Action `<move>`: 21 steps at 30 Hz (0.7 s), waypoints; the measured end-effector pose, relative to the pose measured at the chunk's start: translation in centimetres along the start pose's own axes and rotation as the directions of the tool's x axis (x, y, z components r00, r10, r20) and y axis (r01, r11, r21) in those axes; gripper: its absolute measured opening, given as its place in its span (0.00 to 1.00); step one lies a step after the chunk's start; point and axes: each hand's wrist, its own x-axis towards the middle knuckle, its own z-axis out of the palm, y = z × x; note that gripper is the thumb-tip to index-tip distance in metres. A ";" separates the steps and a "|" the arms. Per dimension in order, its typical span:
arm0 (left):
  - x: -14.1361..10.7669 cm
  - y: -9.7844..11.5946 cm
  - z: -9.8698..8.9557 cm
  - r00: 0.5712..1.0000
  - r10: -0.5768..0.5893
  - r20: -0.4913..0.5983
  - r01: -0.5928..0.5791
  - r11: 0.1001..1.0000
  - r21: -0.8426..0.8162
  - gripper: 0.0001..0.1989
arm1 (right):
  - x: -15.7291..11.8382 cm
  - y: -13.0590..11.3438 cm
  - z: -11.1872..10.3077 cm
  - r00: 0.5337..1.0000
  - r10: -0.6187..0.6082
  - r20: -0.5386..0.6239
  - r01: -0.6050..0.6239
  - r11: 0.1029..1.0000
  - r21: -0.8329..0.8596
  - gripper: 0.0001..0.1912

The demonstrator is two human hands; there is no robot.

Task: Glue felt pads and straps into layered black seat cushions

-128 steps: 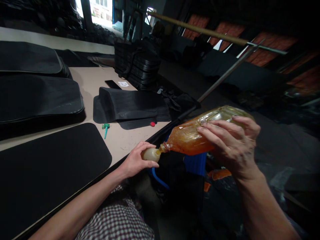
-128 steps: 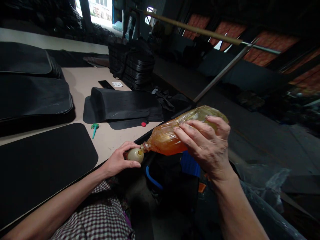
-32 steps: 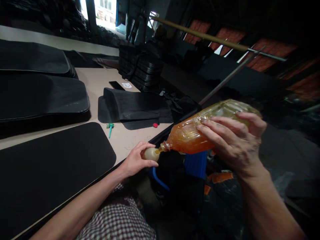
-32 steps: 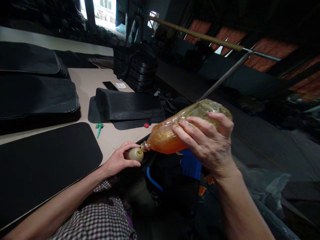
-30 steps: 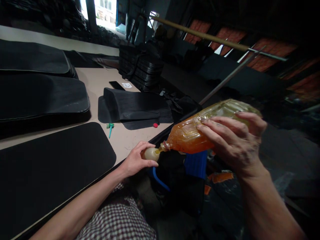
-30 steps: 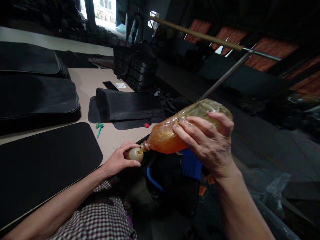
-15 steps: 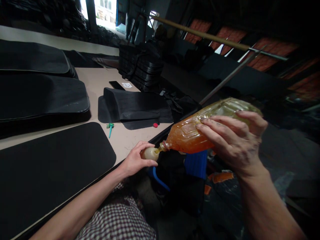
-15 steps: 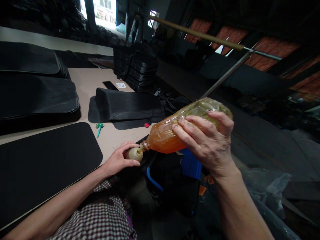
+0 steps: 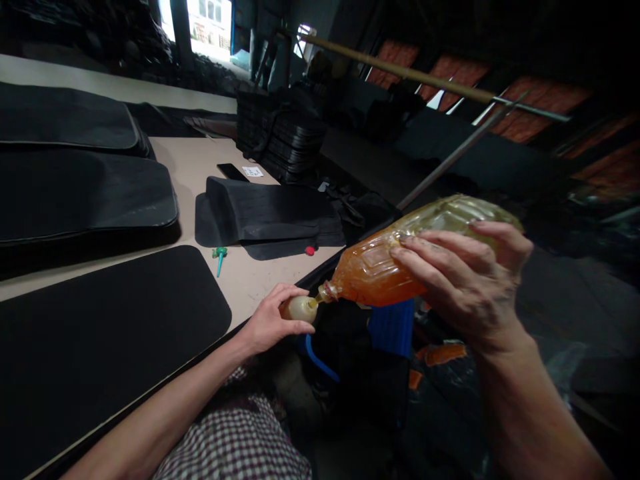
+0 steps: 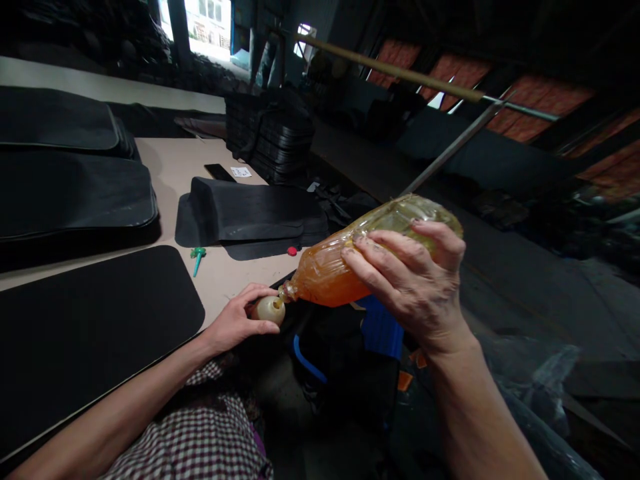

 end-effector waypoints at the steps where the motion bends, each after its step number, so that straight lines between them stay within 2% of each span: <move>1: 0.0 0.0 0.0 1.000 0.000 -0.001 0.000 1.000 -0.001 0.30 | 0.0 0.0 0.0 1.000 0.003 0.002 -0.003 1.000 0.002 0.21; 11: 0.0 0.5 -0.1 1.000 0.002 0.010 -0.002 1.000 0.007 0.29 | 0.0 -0.1 0.0 1.000 0.023 0.001 -0.023 1.000 0.000 0.22; 21: 0.0 0.7 -0.1 1.000 0.006 0.002 -0.006 1.000 0.015 0.29 | 0.2 0.1 0.1 1.000 -0.008 -0.012 0.008 1.000 -0.004 0.25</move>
